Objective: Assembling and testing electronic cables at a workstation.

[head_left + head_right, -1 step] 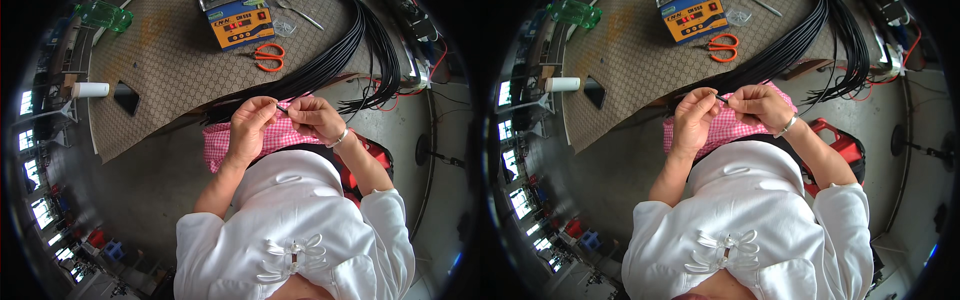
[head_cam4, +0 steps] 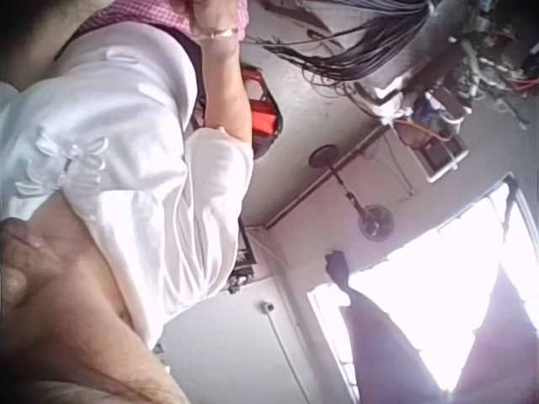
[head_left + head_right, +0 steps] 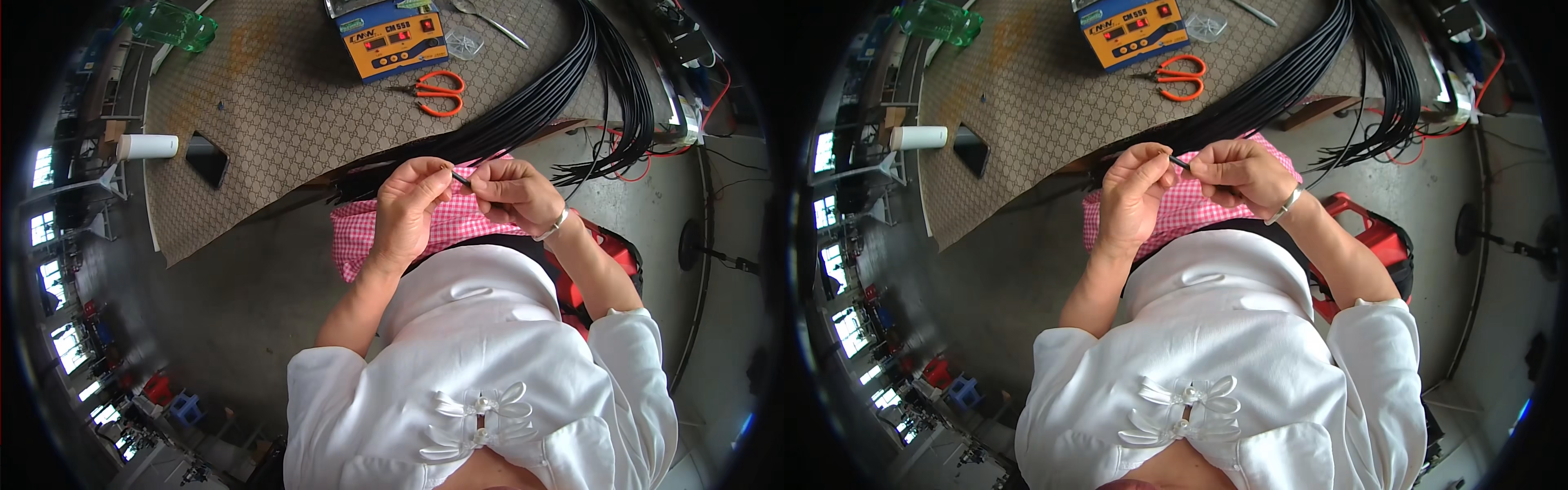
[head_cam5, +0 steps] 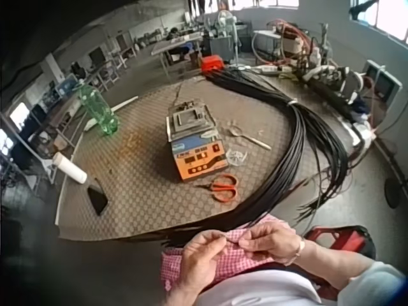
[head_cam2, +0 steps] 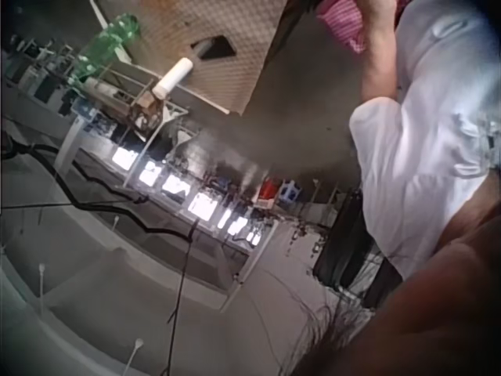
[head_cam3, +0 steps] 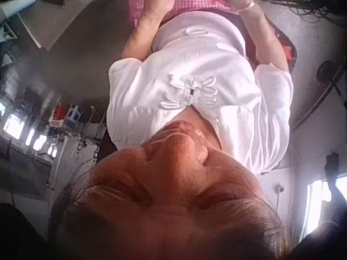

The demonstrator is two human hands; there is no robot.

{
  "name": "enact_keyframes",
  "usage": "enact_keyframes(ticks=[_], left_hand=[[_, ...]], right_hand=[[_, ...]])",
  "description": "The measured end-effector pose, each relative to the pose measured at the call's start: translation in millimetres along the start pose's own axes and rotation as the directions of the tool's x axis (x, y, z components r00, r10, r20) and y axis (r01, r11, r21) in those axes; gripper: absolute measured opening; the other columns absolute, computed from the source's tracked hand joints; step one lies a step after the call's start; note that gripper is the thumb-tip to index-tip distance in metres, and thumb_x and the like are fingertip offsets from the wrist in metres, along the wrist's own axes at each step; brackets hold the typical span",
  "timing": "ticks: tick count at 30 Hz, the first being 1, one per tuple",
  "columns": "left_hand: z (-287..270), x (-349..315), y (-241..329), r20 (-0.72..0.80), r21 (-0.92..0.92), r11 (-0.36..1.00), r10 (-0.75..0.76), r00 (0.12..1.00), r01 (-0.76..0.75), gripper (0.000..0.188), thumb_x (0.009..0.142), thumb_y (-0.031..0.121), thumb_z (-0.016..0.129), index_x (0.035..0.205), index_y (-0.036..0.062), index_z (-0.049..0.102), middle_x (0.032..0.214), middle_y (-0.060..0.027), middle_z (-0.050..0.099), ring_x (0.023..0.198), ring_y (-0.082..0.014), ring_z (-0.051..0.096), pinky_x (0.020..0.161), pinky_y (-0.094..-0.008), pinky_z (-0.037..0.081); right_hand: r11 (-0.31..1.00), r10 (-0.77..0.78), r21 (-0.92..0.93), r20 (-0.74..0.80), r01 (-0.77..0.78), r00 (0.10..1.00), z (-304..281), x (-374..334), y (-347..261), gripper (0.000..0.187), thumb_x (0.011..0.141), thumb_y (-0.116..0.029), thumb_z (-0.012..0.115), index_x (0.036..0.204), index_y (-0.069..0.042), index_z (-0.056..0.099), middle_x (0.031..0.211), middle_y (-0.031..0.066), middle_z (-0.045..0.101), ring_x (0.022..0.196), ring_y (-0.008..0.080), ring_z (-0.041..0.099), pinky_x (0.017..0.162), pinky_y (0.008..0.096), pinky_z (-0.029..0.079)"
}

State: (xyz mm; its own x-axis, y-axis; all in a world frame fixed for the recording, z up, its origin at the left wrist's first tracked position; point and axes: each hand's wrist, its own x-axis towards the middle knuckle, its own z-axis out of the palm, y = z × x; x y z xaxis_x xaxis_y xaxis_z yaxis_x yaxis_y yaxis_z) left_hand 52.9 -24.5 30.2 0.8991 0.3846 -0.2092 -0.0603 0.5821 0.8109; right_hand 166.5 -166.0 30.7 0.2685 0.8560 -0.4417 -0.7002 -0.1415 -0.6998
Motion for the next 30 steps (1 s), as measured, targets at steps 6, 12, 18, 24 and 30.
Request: enact_keyframes(ticks=[6,12,18,24,30], left_hand=[[13.8,3.2,-2.1,0.097,0.176,0.937,0.289,0.952,-0.303,0.006,0.083,0.005,0.055,0.087,0.0028,0.057,0.073,-0.0034,0.055,0.066,-0.0096,0.051,0.063,-0.0223,0.045],[16.4,11.1,-6.2,0.057,-0.389,0.913,-0.107,0.993,0.121,0.011,0.086,0.012,0.051,0.090,0.0035,0.056,0.075,-0.0041,0.056,0.069,-0.0134,0.054,0.070,-0.0286,0.047],[12.3,6.6,1.7,0.001,0.074,0.997,0.007,1.000,-0.007,0.010,0.082,0.005,0.056,0.091,-0.0008,0.057,0.079,-0.0078,0.062,0.071,-0.0125,0.059,0.067,-0.0226,0.049],[18.0,4.5,7.4,-0.016,0.114,0.991,0.068,0.998,-0.066,0.009,0.081,0.004,0.054,0.088,-0.0009,0.059,0.073,-0.0059,0.060,0.064,-0.0099,0.055,0.062,-0.0218,0.046],[11.8,11.9,-7.2,0.096,-0.393,0.909,-0.112,0.989,0.141,0.012,0.082,0.007,0.054,0.091,0.0002,0.059,0.072,-0.0031,0.058,0.058,-0.0078,0.048,0.059,-0.0216,0.042]], right_hand=[[0.942,0.080,0.293,0.285,-0.166,0.955,-7.3,-2.0,5.0,0.019,0.087,-0.016,0.049,0.087,0.001,0.058,0.060,0.0030,0.053,0.042,0.0084,0.039,0.039,0.0202,0.029],[0.959,-0.040,0.284,0.186,-0.015,0.982,-10.7,0.9,2.2,0.017,0.087,-0.015,0.049,0.085,0.000,0.056,0.064,0.0038,0.054,0.043,0.0086,0.039,0.039,0.0201,0.029],[0.983,-0.001,0.183,0.087,-0.015,0.996,-8.9,-3.5,-2.0,0.015,0.086,-0.014,0.052,0.083,0.000,0.056,0.064,0.0045,0.055,0.045,0.0086,0.041,0.039,0.0193,0.031],[0.985,-0.011,0.172,0.109,-0.008,0.994,-9.9,0.1,-3.1,0.012,0.084,-0.014,0.055,0.082,-0.002,0.057,0.067,0.0049,0.056,0.049,0.0094,0.044,0.042,0.0196,0.032],[0.942,-0.041,0.335,0.198,-0.028,0.979,-5.6,7.2,1.7,0.010,0.084,-0.013,0.056,0.082,-0.003,0.059,0.071,0.0046,0.058,0.053,0.0102,0.045,0.047,0.0202,0.033]])
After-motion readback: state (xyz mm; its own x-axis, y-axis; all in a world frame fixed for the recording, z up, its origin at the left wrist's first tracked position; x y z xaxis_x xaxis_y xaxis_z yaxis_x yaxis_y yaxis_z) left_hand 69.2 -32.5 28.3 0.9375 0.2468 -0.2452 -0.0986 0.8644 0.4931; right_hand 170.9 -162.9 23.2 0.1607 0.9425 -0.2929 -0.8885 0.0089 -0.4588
